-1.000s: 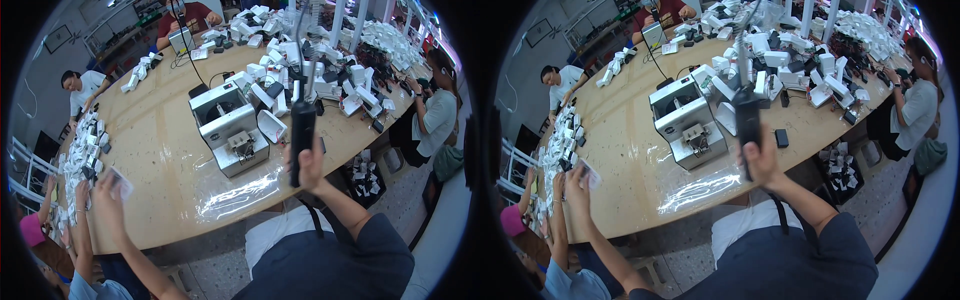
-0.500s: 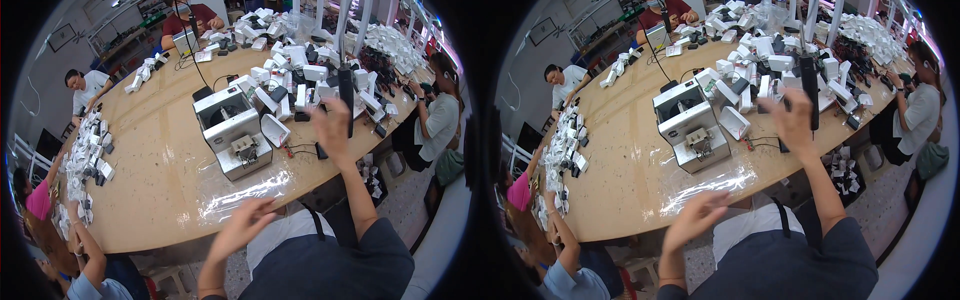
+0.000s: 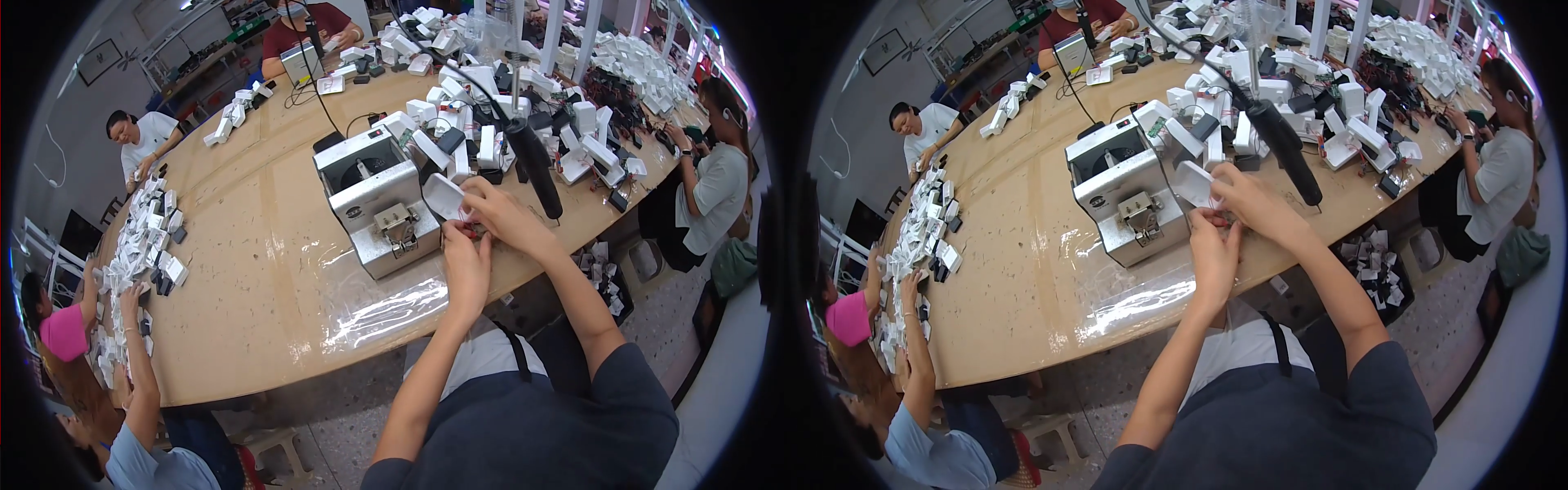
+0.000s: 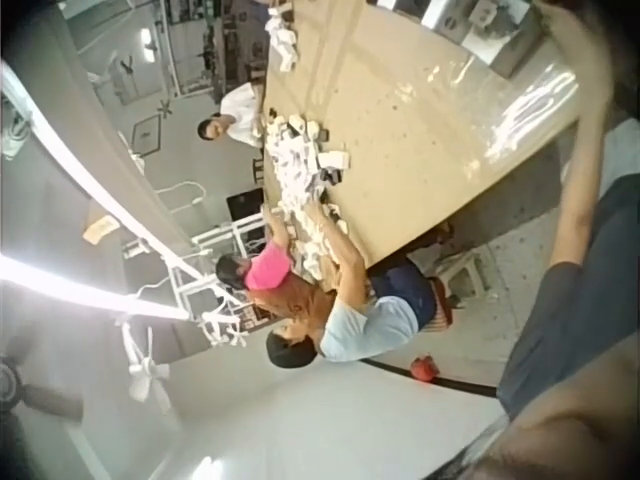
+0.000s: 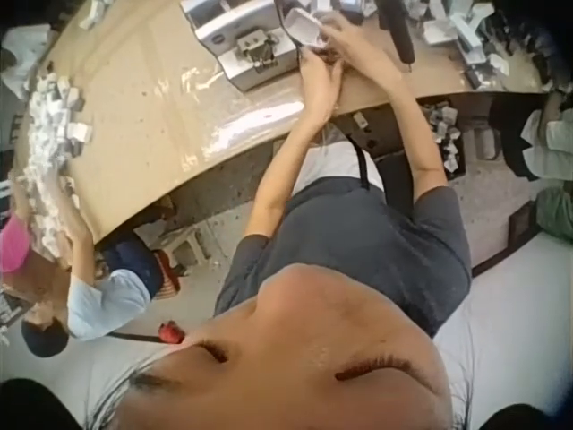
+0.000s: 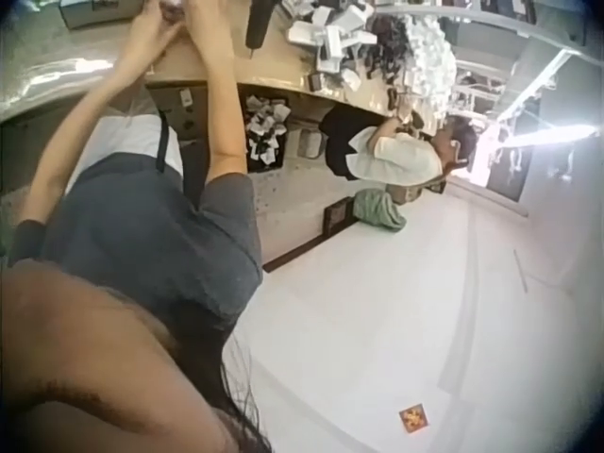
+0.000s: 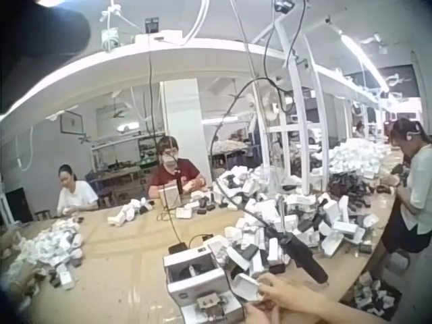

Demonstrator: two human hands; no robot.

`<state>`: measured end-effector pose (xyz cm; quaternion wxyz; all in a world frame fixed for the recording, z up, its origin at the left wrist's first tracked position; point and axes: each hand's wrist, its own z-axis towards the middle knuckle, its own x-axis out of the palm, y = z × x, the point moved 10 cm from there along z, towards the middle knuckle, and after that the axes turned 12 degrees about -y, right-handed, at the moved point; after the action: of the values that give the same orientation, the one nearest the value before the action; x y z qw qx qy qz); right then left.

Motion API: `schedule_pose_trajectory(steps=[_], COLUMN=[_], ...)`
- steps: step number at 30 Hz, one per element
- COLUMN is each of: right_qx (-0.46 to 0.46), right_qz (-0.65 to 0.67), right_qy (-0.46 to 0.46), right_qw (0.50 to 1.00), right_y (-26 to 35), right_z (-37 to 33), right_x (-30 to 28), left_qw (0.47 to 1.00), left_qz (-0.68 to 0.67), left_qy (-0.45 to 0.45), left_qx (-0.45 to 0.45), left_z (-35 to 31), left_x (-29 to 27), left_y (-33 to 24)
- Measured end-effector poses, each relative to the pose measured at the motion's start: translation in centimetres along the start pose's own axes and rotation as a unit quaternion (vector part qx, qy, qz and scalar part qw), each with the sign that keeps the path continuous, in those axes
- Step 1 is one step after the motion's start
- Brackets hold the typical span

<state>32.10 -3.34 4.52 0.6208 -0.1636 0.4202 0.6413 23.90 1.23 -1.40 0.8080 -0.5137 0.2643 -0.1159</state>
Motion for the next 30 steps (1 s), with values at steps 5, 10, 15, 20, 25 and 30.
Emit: schedule_pose_trajectory(steps=[5, 10, 15, 20, 25, 30], right_qx=[0.028, 0.044, 0.014, 0.025, -0.059, 0.014], right_qz=[0.028, 0.068, 0.185, 0.284, 0.283, 0.328], right_qy=[-0.009, -0.003, 0.080, 0.196, 0.125, 0.138], right_qw=[0.999, 0.997, 0.979, 0.938, 0.949, 0.934], right_y=[4.1, 9.9, 14.3, 16.7, 16.9, 15.6], right_z=[-1.2, -1.9, -3.9, -7.7, -7.7, -7.1], right_x=[-4.1, -5.9, -3.7, 3.2, 5.2, 6.5], left_qw=[0.994, 0.965, 0.950, 0.964, 0.976, 0.977], left_qz=[-0.111, -0.211, -0.126, -0.042, 0.030, 0.060], left_qy=[0.015, 0.118, 0.247, 0.226, 0.217, 0.205], left_qx=[-0.008, -0.099, -0.146, -0.133, -0.015, 0.025], left_z=[-2.4, -4.5, -3.9, -3.2, -2.2, -3.2], left_x=[-3.6, -12.6, -18.7, -20.4, -18.9, -19.4], left_y=[-1.4, -3.9, -1.2, 1.3, 3.0, 0.3])
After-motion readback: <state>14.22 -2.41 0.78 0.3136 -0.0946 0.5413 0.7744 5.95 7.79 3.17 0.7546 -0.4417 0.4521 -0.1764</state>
